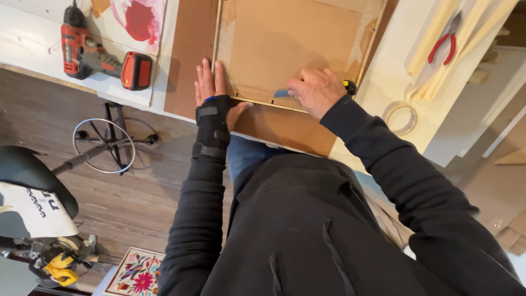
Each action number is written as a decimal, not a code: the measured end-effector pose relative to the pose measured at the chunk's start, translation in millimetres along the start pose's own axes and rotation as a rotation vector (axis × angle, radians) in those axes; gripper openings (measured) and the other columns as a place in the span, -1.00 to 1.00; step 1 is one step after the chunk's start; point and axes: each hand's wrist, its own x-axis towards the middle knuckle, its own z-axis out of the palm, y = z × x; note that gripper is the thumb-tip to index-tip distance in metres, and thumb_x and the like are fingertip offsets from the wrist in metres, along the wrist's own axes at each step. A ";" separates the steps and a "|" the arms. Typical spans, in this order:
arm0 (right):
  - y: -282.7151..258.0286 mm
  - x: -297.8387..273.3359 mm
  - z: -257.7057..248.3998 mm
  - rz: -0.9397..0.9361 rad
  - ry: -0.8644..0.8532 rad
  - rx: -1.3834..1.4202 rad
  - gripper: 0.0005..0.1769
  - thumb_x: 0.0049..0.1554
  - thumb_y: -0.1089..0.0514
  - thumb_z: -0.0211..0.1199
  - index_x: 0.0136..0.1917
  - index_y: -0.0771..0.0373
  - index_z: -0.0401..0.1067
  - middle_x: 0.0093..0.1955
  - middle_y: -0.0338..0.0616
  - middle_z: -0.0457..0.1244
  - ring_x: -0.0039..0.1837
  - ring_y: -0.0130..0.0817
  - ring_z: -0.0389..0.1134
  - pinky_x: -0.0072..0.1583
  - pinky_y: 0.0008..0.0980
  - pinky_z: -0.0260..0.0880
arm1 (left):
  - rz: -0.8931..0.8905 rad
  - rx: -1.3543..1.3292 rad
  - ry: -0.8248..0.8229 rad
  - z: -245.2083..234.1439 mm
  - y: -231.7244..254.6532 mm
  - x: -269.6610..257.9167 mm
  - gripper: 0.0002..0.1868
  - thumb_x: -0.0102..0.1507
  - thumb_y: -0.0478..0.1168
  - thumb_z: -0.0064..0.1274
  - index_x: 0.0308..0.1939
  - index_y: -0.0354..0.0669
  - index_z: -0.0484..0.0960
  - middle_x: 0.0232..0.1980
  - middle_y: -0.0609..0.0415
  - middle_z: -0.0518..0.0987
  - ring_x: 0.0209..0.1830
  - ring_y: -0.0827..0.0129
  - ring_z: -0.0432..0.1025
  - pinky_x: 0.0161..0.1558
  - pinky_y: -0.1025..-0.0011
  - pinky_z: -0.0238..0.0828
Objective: Assembling a picture frame by securing the backboard with a drill and cleaning up the edges with a box cutter.
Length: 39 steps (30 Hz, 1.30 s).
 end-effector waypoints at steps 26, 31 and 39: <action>82.7 11.6 11.5 0.716 0.032 0.817 -0.83 0.38 0.04 -0.02 0.12 0.15 0.21 -0.13 -0.21 0.35 -0.33 -0.27 0.39 -0.27 -0.26 0.41 | 0.030 0.027 -0.070 -14.3 2.4 4.2 0.37 -0.08 0.16 0.53 0.61 -0.20 0.02 0.67 -0.26 -0.08 0.68 -0.14 -0.16 0.55 -0.11 -0.14; 116.2 3.9 -1.1 0.764 0.250 1.565 -0.74 0.46 0.03 0.02 0.34 0.16 0.26 -0.02 -0.11 0.32 -0.13 -0.36 0.39 -0.16 -0.28 0.42 | 0.184 0.021 -0.074 -20.6 -14.0 9.7 0.30 0.01 0.28 0.48 0.57 -0.32 0.11 0.68 -0.31 -0.07 0.69 -0.17 -0.15 0.56 -0.13 -0.13; 58.2 37.2 -25.2 0.532 0.321 0.737 -0.41 0.27 0.17 0.24 0.53 0.02 0.22 0.13 0.06 0.29 0.10 -0.05 0.29 0.09 -0.05 0.38 | 0.391 0.070 -0.238 -14.3 22.4 72.8 0.26 -0.10 0.25 0.47 0.54 -0.17 0.24 0.65 -0.21 -0.02 0.66 -0.16 -0.12 0.52 -0.14 -0.10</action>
